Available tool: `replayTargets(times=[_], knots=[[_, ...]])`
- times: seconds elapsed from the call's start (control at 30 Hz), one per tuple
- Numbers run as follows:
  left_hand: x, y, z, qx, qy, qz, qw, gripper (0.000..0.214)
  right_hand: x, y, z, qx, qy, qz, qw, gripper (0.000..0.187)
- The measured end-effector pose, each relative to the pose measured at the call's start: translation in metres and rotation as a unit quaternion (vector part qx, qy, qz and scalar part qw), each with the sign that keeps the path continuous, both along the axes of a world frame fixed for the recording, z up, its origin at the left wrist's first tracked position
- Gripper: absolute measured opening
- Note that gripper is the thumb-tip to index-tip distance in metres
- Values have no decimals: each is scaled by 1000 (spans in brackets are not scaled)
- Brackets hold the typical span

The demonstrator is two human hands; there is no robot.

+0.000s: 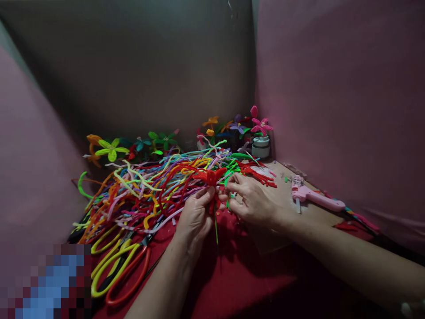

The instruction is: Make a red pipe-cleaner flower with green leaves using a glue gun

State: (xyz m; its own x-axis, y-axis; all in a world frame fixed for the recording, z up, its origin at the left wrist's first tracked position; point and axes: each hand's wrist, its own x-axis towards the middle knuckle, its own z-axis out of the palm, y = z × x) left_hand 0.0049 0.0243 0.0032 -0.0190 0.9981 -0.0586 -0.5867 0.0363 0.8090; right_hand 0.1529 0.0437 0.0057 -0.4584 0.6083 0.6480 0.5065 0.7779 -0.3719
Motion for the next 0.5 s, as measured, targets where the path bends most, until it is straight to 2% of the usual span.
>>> replayTargets(times=[0.13, 0.33, 0.43, 0.5], knots=[[2, -1, 1, 3, 9, -14, 1000, 11, 1, 1, -3, -14, 22, 0, 1000, 5], [-2, -1, 8, -4, 40, 16, 999, 2, 10, 10, -5, -165, 107, 64, 978, 15], [-3, -2, 8, -4, 57, 30, 998, 2, 16, 15, -5, -255, 172, 104, 946, 19], [-2, -3, 7, -3, 80, 1, 997, 5, 17, 15, -4, -331, 218, 151, 906, 19]])
